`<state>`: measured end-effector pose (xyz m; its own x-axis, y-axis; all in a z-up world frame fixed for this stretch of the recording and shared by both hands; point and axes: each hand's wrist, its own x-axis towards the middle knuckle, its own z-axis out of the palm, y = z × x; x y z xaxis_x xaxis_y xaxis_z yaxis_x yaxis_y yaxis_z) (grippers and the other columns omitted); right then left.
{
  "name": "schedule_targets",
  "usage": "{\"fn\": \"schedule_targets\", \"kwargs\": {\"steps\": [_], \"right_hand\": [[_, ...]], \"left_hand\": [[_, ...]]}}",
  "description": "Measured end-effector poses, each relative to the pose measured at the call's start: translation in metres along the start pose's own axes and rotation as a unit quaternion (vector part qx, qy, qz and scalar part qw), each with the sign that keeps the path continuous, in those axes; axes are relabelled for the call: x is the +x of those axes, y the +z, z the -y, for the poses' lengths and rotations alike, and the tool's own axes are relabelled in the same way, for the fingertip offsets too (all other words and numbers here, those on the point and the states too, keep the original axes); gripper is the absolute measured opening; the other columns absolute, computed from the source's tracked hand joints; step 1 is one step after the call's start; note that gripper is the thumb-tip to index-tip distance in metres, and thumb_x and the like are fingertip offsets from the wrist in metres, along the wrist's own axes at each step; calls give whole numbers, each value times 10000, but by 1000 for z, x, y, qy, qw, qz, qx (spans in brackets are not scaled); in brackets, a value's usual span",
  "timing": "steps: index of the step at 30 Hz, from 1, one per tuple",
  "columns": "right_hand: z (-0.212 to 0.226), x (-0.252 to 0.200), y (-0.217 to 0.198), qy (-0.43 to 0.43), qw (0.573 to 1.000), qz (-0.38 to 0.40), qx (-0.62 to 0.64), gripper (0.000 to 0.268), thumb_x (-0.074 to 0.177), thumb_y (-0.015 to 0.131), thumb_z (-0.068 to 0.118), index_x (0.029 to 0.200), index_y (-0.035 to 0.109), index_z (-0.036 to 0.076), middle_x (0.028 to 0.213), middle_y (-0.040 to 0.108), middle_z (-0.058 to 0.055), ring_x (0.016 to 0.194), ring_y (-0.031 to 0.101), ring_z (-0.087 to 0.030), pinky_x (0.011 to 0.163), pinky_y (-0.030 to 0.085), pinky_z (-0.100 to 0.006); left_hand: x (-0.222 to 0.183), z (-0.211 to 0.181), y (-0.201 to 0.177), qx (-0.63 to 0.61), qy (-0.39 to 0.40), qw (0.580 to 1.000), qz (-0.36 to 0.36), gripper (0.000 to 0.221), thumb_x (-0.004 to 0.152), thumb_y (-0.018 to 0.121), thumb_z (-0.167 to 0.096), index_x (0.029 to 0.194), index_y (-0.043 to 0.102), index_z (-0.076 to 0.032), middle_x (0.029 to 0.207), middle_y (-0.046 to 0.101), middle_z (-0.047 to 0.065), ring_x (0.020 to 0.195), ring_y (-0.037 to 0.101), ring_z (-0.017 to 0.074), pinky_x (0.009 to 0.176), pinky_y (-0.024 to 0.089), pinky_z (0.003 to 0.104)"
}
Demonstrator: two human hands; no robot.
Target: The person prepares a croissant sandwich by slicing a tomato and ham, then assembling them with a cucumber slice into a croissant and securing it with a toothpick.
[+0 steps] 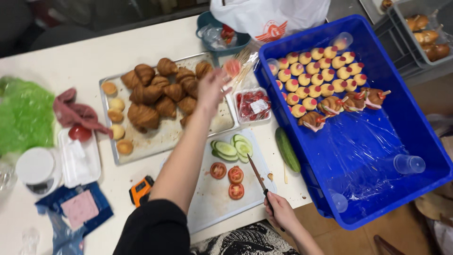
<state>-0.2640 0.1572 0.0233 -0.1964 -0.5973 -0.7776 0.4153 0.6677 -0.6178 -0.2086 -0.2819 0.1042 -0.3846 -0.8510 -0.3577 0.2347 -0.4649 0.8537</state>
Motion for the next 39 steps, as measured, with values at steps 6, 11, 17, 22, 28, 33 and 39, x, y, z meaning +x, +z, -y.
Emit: {"fn": "schedule_targets", "kwargs": {"steps": [6, 11, 17, 22, 28, 33, 39], "right_hand": [[-16, 28, -27, 14, 997, -63, -39, 407, 1051, 448, 394, 907, 595, 43, 560, 470, -6, 377, 380, -128, 348, 294, -299], [-16, 52, -55, -250, 821, -270, -436, 352, 959, 686, 317, 1176, 671, 41, 996, 692, -155, 909, 675, -309, 808, 534, -397], [23, 33, -36, -318, 820, -232, -416, 703, 852, 747, 227, 1429, 464, -58, 1263, 604, -253, 1130, 639, -395, 970, 505, -425], [39, 12, -10, -437, 750, -206, -453, 561, 855, 750, 197, 1347, 566, 1, 1312, 601, -234, 1172, 615, -403, 998, 484, -435], [45, 18, 26, -257, 932, -3, -256, 375, 930, 694, 196, 1274, 672, 51, 1135, 736, -89, 943, 735, -189, 749, 598, -308], [50, 10, 67, -182, 967, 97, -147, 354, 955, 648, 211, 1271, 656, 51, 1051, 763, -19, 867, 733, -138, 657, 596, -286], [54, 15, 73, -191, 969, 155, -17, 293, 993, 642, 167, 1187, 663, -52, 929, 733, -103, 774, 728, -161, 604, 606, -312]], "left_hand": [[-35, 57, -36, 249, 213, 944, 41, 448, 977, 700, -332, 1269, 665, 6, 1135, 756, 79, 1019, 712, 169, 864, 555, 267], [-179, 119, -114, 473, 169, 864, -21, 339, 895, 745, -253, 1196, 723, -98, 1088, 726, 105, 973, 664, 269, 885, 533, 363], [-222, 130, -115, 646, 155, 747, 16, 603, 754, 840, -294, 1270, 647, -49, 1244, 591, 133, 1140, 542, 329, 938, 458, 469], [-217, 132, -109, 663, 91, 743, 4, 542, 681, 872, -251, 1138, 661, -49, 1150, 587, 139, 1091, 557, 348, 899, 471, 477], [-230, 153, -122, 452, 19, 891, -39, 315, 857, 797, -187, 1120, 689, -50, 981, 761, 110, 869, 751, 260, 800, 588, 363], [-271, 149, -100, -39, -111, 992, -38, 250, 914, 685, -86, 1135, 622, 11, 1045, 761, 119, 902, 757, 156, 851, 635, 308], [-312, 132, -95, -27, -60, 998, 5, 246, 950, 695, -125, 1108, 644, 57, 983, 756, 120, 854, 760, 175, 820, 641, 313]]}}
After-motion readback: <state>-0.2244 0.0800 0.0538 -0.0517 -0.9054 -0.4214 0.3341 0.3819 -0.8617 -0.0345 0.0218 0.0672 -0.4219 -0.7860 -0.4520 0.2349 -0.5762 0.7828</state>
